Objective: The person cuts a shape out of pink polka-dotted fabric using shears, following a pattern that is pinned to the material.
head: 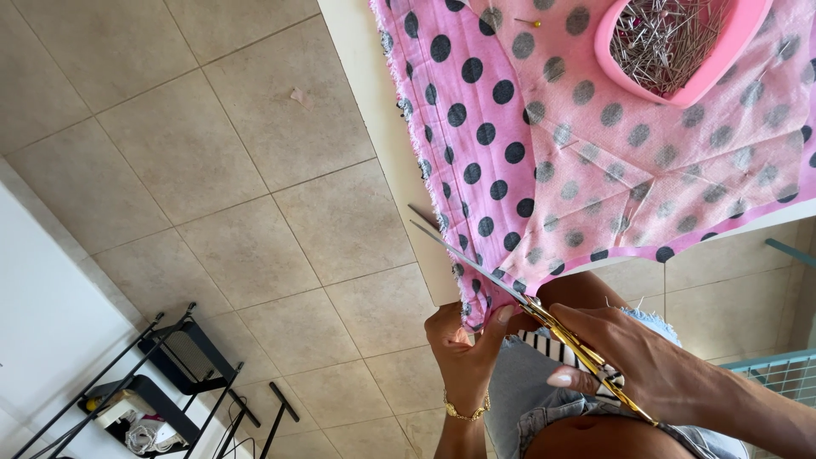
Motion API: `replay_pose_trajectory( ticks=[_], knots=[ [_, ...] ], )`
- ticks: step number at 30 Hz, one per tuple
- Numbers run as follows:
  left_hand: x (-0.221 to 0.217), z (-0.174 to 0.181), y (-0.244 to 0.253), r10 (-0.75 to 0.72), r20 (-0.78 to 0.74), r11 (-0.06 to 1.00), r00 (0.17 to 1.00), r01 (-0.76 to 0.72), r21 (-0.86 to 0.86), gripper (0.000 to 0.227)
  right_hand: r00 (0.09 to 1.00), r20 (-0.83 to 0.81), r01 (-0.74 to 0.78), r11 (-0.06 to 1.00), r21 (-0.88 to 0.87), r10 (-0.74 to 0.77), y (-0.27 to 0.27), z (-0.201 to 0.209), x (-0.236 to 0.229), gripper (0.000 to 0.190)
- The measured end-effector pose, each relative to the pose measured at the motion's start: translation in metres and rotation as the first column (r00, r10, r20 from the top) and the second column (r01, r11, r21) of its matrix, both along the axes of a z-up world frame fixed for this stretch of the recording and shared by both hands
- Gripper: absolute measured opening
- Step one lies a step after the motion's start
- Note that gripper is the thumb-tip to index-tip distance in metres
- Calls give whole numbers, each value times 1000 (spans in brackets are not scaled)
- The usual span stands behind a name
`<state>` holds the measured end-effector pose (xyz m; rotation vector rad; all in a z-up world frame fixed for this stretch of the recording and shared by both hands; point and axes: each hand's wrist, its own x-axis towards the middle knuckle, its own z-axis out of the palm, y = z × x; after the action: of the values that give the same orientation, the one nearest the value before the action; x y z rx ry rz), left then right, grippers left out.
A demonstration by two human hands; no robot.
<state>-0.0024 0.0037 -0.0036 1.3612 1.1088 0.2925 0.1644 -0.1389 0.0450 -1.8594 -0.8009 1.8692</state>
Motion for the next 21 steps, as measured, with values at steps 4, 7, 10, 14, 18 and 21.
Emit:
replay_pose_trajectory(
  ticks=[4,7,10,14,18,21],
  knots=[
    [-1,0,0,2,-6,999,1000,-2,-32,51,998,3,68,996,56,-68,8,2,-1,48],
    [1,1,2,-31,23,999,999,31,18,47,996,15,85,994,69,-87,5,1,-3,47],
    [5,5,5,-33,51,999,998,33,-2,48,997,8,72,994,82,-73,10,6,-1,49],
    [6,6,5,-26,60,999,998,27,-17,43,990,-57,139,977,164,-131,25,15,9,67],
    [6,5,5,-43,52,999,998,43,-1,37,979,-65,203,940,275,-193,15,0,4,63],
    [6,7,5,-33,42,999,999,35,-41,29,981,-55,195,952,236,-187,18,1,4,64]
  ],
)
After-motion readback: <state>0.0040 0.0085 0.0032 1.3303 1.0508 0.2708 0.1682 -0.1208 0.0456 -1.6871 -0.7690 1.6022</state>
